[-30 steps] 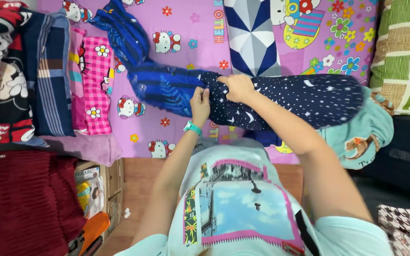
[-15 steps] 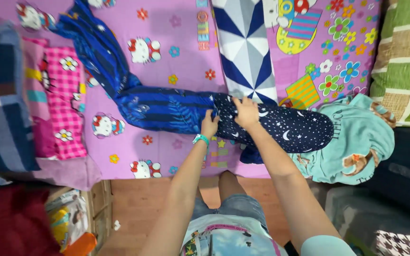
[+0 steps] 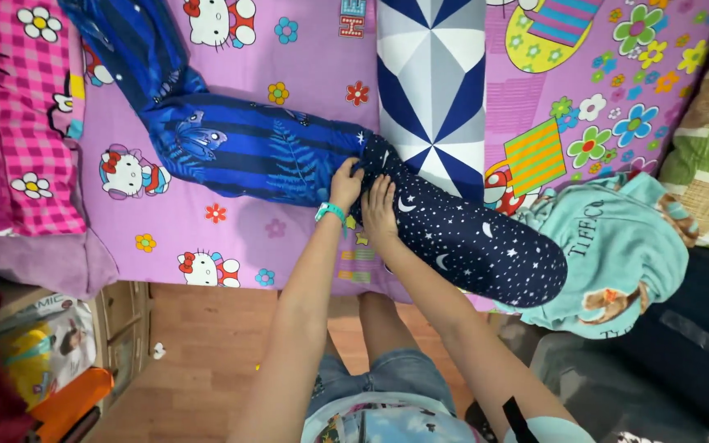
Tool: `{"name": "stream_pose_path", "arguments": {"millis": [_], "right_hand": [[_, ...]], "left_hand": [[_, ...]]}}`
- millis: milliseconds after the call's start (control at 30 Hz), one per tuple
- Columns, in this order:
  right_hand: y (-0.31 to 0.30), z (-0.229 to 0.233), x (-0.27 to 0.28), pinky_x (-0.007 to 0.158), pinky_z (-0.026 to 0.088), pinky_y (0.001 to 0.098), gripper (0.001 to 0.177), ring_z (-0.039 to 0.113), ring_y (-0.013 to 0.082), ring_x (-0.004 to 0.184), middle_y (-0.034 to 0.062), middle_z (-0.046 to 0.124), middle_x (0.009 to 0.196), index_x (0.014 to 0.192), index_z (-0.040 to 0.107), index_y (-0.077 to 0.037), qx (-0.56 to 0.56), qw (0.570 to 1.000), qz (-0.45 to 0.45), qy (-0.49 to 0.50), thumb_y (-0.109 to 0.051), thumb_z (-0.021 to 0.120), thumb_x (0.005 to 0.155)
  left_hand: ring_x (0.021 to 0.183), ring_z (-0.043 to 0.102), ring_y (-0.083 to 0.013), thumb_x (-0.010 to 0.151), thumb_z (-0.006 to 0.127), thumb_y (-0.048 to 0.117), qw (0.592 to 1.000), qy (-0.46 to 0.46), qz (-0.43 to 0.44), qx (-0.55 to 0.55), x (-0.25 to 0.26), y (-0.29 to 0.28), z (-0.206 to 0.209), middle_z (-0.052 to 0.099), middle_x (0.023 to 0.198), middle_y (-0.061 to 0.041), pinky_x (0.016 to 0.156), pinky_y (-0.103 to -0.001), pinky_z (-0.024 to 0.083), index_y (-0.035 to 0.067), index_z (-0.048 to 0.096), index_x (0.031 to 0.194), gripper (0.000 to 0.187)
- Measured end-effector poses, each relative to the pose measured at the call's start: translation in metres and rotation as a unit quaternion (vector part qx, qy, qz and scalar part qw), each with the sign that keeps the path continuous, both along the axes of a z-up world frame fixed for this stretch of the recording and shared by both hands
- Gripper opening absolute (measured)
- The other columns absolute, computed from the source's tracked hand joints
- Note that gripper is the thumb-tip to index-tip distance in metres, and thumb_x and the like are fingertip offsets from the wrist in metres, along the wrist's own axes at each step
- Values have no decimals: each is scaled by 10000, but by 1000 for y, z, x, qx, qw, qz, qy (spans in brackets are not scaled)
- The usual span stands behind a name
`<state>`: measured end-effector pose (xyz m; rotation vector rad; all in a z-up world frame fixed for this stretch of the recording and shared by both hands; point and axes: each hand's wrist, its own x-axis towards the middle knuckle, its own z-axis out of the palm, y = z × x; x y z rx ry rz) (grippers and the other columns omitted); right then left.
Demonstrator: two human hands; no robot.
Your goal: The person inserts a dark blue pillow with a star and moon pattern into a blue patterned pillowcase on a bed. They repeatedly push the pillow into the case, adjust the opening, and smooth the fabric to fit the pillow inside.
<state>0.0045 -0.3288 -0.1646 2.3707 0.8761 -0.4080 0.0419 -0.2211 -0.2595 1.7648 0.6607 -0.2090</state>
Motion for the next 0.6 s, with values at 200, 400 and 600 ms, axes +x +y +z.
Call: {"name": "stream_pose_path", "arguments": {"millis": [200, 400, 600], "right_hand": [[-17, -44, 40, 1069, 334, 585, 477, 515, 441, 1204, 252, 591, 1243, 1161, 650, -44, 158, 987, 1, -13, -382, 756, 843], [-39, 28, 92, 837, 432, 442, 406, 612, 304, 942, 94, 656, 933, 939, 635, -70, 384, 915, -46, 114, -189, 820, 598], [-40, 129, 72, 768, 478, 438, 398, 640, 332, 860, 103, 656, 847, 925, 616, -82, 505, 848, -25, 156, -119, 785, 567]], "left_hand": [[830, 712, -353, 999, 609, 225, 997, -43, 57, 28, -29, 10, 42, 722, 917, -205, 764, -427, 543, 54, 672, 1169, 249], [757, 685, -441, 993, 622, 300, 979, -54, -39, 192, -10, 21, 114, 704, 787, -222, 670, -526, 518, 65, 635, 1159, 289], [709, 679, -442, 943, 672, 313, 957, -66, -132, 249, 11, 33, 191, 698, 749, -228, 612, -536, 520, 60, 622, 1070, 288]]}}
